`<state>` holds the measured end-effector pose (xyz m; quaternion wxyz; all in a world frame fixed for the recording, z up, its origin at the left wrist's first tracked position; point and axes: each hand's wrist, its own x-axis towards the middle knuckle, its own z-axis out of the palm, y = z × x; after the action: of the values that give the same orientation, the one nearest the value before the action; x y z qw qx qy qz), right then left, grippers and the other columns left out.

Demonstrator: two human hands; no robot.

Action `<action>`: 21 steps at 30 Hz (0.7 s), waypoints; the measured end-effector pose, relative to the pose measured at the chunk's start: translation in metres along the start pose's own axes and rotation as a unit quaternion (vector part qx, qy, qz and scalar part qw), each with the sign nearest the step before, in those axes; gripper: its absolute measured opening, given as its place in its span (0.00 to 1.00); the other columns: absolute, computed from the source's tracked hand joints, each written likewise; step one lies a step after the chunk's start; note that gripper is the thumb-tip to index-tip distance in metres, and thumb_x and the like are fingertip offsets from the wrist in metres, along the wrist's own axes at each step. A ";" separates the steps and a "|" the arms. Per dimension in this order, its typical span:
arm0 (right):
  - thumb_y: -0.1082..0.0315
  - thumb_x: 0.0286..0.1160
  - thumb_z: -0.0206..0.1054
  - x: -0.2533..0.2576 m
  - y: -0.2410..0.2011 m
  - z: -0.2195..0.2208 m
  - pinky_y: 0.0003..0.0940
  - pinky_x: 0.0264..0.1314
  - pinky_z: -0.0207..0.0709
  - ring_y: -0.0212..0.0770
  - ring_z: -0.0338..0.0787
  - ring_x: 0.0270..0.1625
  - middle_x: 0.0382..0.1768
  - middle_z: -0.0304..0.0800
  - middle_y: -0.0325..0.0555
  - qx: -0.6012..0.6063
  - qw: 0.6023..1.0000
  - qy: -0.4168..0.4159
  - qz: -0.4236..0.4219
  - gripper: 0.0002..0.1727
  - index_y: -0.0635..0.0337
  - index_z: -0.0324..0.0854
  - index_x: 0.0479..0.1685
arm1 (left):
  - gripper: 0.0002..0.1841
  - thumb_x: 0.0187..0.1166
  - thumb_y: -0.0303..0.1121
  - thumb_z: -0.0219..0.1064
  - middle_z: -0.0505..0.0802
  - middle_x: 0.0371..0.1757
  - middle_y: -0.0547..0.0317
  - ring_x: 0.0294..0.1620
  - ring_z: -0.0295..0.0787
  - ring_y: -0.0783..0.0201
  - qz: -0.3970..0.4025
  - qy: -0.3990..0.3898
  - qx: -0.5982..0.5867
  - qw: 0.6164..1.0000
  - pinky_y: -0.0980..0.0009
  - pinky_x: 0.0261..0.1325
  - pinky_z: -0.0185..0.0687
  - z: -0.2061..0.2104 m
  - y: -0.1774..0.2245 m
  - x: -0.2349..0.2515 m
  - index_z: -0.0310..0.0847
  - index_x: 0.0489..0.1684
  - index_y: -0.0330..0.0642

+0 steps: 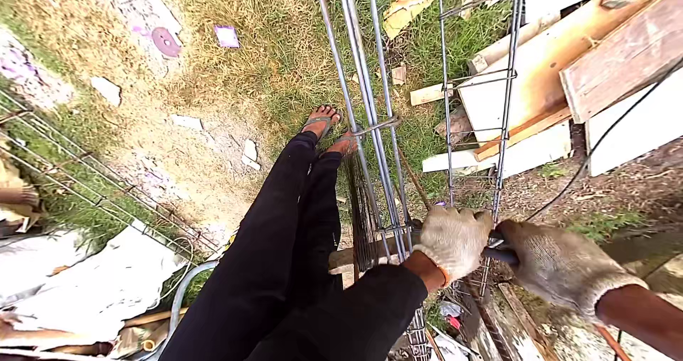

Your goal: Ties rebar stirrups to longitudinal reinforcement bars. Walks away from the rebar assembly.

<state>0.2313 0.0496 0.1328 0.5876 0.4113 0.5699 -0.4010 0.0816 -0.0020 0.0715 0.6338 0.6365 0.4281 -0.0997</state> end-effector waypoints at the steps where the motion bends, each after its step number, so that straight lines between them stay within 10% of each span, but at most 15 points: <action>1: 0.50 0.65 0.73 0.002 0.002 -0.002 0.63 0.46 0.83 0.57 0.93 0.47 0.41 0.91 0.50 0.046 0.997 -0.058 0.001 0.20 0.48 0.83 0.53 | 0.26 0.65 0.39 0.79 0.93 0.53 0.53 0.51 0.90 0.49 0.000 0.043 0.030 0.999 0.47 0.49 0.83 0.004 0.004 -0.002 0.85 0.67 0.55; 4: 0.49 0.69 0.76 0.014 0.012 0.002 0.57 0.40 0.80 0.51 0.88 0.37 0.32 0.87 0.49 0.202 0.960 -0.195 -0.020 0.17 0.52 0.85 0.43 | 0.16 0.71 0.31 0.73 0.94 0.53 0.57 0.49 0.91 0.51 0.020 0.159 0.092 0.983 0.49 0.48 0.84 0.022 0.009 -0.015 0.90 0.56 0.57; 7: 0.57 0.75 0.72 0.017 0.025 0.006 0.28 0.15 0.73 0.32 0.78 0.15 0.17 0.80 0.39 0.395 0.847 -0.355 -0.017 0.10 0.52 0.82 0.34 | 0.14 0.75 0.29 0.70 0.94 0.57 0.53 0.52 0.92 0.48 0.033 0.116 0.089 0.989 0.46 0.50 0.85 0.036 0.012 -0.018 0.90 0.55 0.57; 10: 0.51 0.74 0.73 0.028 0.033 0.025 0.37 0.22 0.84 0.40 0.87 0.21 0.25 0.86 0.46 0.469 0.795 -0.386 -0.012 0.16 0.54 0.83 0.43 | 0.15 0.78 0.27 0.67 0.93 0.50 0.42 0.49 0.92 0.40 0.051 0.000 0.068 0.996 0.45 0.44 0.86 0.022 0.003 -0.007 0.88 0.59 0.51; 15: 0.34 0.52 0.82 -0.001 0.017 0.010 0.58 0.43 0.85 0.48 0.92 0.41 0.41 0.92 0.42 0.186 0.981 -0.041 -0.044 0.42 0.33 0.77 0.73 | 0.28 0.59 0.43 0.81 0.92 0.47 0.52 0.44 0.91 0.48 0.058 -0.096 0.002 0.994 0.45 0.36 0.85 0.003 -0.004 0.005 0.82 0.61 0.52; 17: 0.36 0.40 0.86 -0.018 0.002 0.020 0.64 0.45 0.84 0.59 0.92 0.47 0.47 0.91 0.51 0.033 0.989 0.130 -0.062 0.53 0.46 0.76 0.76 | 0.27 0.58 0.44 0.80 0.93 0.46 0.54 0.44 0.91 0.50 0.055 -0.103 -0.020 0.993 0.44 0.37 0.84 -0.006 -0.007 0.005 0.83 0.60 0.50; 21: 0.68 0.55 0.83 -0.024 -0.023 0.044 0.60 0.34 0.81 0.65 0.90 0.39 0.36 0.89 0.58 -0.088 0.963 0.254 0.006 0.30 0.59 0.83 0.63 | 0.23 0.61 0.43 0.78 0.93 0.44 0.52 0.44 0.91 0.48 0.064 -0.157 -0.023 0.985 0.41 0.40 0.83 -0.016 -0.006 0.006 0.84 0.56 0.49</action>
<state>0.2241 0.0002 0.1566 0.4600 0.4497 0.7308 -0.2283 0.0746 0.0139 0.0659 0.7131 0.6239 0.2836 -0.1478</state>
